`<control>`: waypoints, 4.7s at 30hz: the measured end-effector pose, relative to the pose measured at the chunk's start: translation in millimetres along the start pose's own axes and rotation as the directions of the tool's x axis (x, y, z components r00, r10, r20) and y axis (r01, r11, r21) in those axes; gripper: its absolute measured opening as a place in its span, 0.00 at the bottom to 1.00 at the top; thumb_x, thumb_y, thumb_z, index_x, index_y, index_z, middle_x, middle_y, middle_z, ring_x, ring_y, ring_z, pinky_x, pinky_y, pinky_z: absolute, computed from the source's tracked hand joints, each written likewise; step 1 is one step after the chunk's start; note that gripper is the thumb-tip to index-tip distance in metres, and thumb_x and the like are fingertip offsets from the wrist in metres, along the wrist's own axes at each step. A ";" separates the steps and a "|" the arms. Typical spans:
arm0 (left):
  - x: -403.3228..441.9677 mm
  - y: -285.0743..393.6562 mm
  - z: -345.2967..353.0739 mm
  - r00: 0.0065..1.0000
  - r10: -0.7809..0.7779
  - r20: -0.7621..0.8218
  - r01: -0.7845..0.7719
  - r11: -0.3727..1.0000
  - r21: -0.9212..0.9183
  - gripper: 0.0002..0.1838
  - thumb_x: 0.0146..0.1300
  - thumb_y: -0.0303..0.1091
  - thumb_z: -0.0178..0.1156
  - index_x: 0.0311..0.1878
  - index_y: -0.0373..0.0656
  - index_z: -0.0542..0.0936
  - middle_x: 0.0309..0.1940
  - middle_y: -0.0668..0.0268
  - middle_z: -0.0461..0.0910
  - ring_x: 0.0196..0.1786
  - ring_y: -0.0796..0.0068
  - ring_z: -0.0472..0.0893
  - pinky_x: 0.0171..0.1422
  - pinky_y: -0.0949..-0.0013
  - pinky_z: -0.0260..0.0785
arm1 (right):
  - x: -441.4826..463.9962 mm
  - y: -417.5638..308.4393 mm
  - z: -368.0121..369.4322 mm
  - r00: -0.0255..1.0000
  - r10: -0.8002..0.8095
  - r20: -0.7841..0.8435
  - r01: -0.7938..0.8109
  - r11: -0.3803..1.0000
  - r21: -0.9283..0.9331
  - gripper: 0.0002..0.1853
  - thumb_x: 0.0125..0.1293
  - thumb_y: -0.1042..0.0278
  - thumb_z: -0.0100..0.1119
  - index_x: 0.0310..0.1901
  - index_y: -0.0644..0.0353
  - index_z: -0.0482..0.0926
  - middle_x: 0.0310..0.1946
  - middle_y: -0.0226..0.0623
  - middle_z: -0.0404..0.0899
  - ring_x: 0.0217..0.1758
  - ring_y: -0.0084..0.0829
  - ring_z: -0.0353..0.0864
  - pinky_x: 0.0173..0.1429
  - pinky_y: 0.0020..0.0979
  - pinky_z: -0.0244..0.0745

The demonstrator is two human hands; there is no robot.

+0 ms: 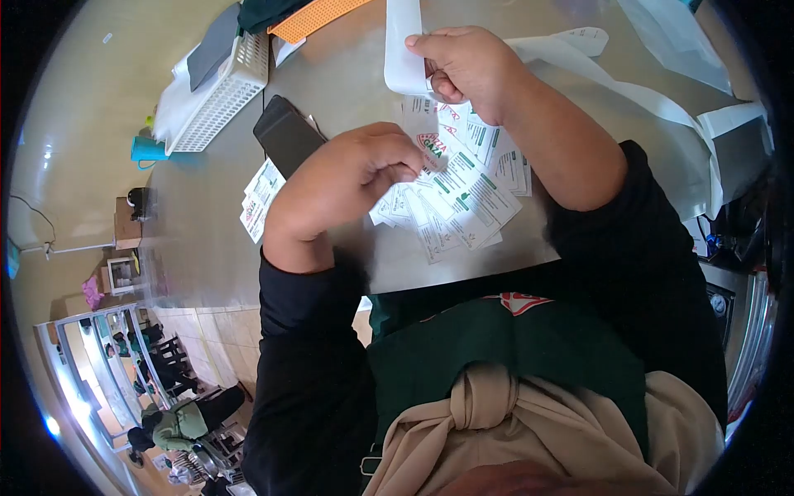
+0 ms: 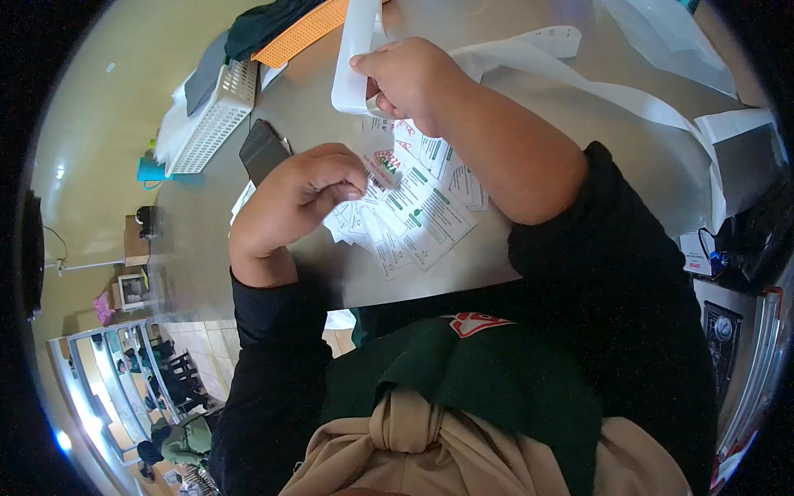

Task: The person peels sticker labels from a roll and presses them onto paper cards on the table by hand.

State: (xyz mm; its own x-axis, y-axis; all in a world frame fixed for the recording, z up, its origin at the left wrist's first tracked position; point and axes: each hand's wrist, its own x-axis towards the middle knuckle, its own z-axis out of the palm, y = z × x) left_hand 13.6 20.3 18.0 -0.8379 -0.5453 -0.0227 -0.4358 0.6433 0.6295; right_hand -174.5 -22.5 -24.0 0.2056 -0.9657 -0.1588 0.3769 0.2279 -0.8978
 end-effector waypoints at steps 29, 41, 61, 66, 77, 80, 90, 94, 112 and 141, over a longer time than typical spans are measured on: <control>11.9 11.8 28.1 0.998 -0.030 0.059 0.007 0.935 0.354 0.10 0.50 0.19 0.60 0.33 0.47 0.80 0.36 0.63 0.79 0.42 0.57 0.78 0.44 0.61 0.71 | 8.5 9.2 1.4 0.996 0.016 -0.087 -0.037 0.967 -0.253 0.18 0.67 0.60 0.54 0.41 0.72 0.78 0.32 0.40 0.77 0.27 0.23 0.69 0.31 0.25 0.68; 16.3 25.6 32.3 0.968 -0.251 -0.030 0.248 0.919 0.308 0.10 0.52 0.29 0.67 0.35 0.41 0.74 0.32 0.58 0.78 0.37 0.58 0.79 0.42 0.61 0.70 | 14.0 15.8 -2.7 0.999 -0.002 -0.038 -0.006 0.975 -0.224 0.18 0.66 0.59 0.54 0.43 0.70 0.77 0.32 0.40 0.78 0.27 0.23 0.69 0.30 0.26 0.67; 2.7 -0.4 17.2 0.978 -0.190 -0.087 0.207 0.938 0.279 0.44 0.35 0.32 0.76 0.63 0.49 0.71 0.54 0.62 0.72 0.58 0.55 0.64 0.64 0.62 0.56 | 14.6 3.4 -10.9 0.989 -0.097 -0.110 0.068 0.969 -0.238 0.14 0.66 0.60 0.54 0.35 0.66 0.77 0.21 0.32 0.72 0.21 0.21 0.67 0.27 0.26 0.63; 1.0 1.5 14.7 0.962 -0.261 -0.083 0.273 0.904 0.328 0.35 0.35 0.30 0.75 0.53 0.47 0.76 0.48 0.62 0.70 0.55 0.57 0.64 0.62 0.63 0.55 | 14.2 1.7 -12.1 0.983 -0.137 -0.125 0.107 0.969 -0.225 0.14 0.66 0.61 0.54 0.33 0.66 0.76 0.21 0.33 0.72 0.21 0.21 0.67 0.29 0.27 0.65; -78.3 -13.4 -31.5 0.329 -0.569 -0.754 0.282 0.821 -0.496 0.08 0.60 0.26 0.60 0.42 0.35 0.81 0.24 0.72 0.76 0.25 0.85 0.69 0.30 0.80 0.58 | 4.8 -9.7 -15.8 0.972 -0.194 -0.132 0.163 0.963 -0.217 0.16 0.67 0.60 0.55 0.24 0.61 0.71 0.19 0.30 0.68 0.19 0.20 0.63 0.25 0.24 0.59; -144.1 -23.4 -48.7 0.119 -0.642 -0.757 0.472 0.707 -0.526 0.09 0.60 0.31 0.62 0.41 0.37 0.81 0.23 0.74 0.75 0.21 0.87 0.65 0.26 0.80 0.54 | 5.4 -9.4 -15.3 0.976 -0.186 -0.115 0.159 0.964 -0.211 0.17 0.67 0.59 0.55 0.24 0.61 0.70 0.18 0.30 0.68 0.18 0.19 0.63 0.24 0.23 0.58; -214.1 -73.9 -39.4 0.108 -0.794 -0.598 0.762 0.452 -0.464 0.12 0.58 0.31 0.60 0.40 0.33 0.83 0.25 0.66 0.81 0.26 0.79 0.75 0.30 0.74 0.65 | 11.6 -3.2 -19.8 0.989 -0.129 -0.068 0.111 0.970 -0.217 0.15 0.67 0.60 0.54 0.27 0.63 0.73 0.21 0.34 0.72 0.18 0.20 0.65 0.24 0.24 0.62; -186.8 -96.6 -30.9 0.156 -0.787 -0.597 0.798 0.457 -0.394 0.13 0.58 0.34 0.61 0.41 0.35 0.83 0.27 0.64 0.81 0.29 0.76 0.77 0.34 0.71 0.67 | 10.9 -4.7 -22.0 0.989 -0.137 -0.045 0.125 0.970 -0.210 0.15 0.67 0.60 0.54 0.29 0.64 0.74 0.22 0.35 0.73 0.18 0.20 0.65 0.25 0.24 0.62; 29.2 3.4 13.6 0.705 -0.452 -0.547 0.134 0.842 -0.523 0.29 0.59 0.16 0.58 0.62 0.35 0.59 0.36 0.61 0.78 0.42 0.76 0.77 0.53 0.75 0.68 | 5.2 -10.8 -13.2 0.996 0.033 0.089 -0.036 0.999 0.030 0.14 0.70 0.62 0.48 0.35 0.67 0.71 0.20 0.39 0.71 0.12 0.22 0.60 0.15 0.24 0.53; 10.7 9.4 -7.2 0.981 -0.039 0.190 0.025 0.997 0.074 0.07 0.53 0.17 0.60 0.35 0.39 0.79 0.32 0.60 0.79 0.38 0.60 0.78 0.43 0.65 0.69 | 13.8 -3.0 -16.0 0.995 0.014 -0.099 -0.015 1.000 -0.005 0.18 0.70 0.60 0.46 0.31 0.69 0.74 0.17 0.33 0.69 0.14 0.20 0.60 0.19 0.25 0.57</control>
State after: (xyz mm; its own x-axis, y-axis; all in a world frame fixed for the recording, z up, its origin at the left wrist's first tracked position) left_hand 3.0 16.6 29.2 -0.8674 -0.4581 -0.1944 -0.4800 0.6672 0.5696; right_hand -187.2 -38.4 -30.1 0.1210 -0.9699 -0.2115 0.3689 0.2417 -0.8975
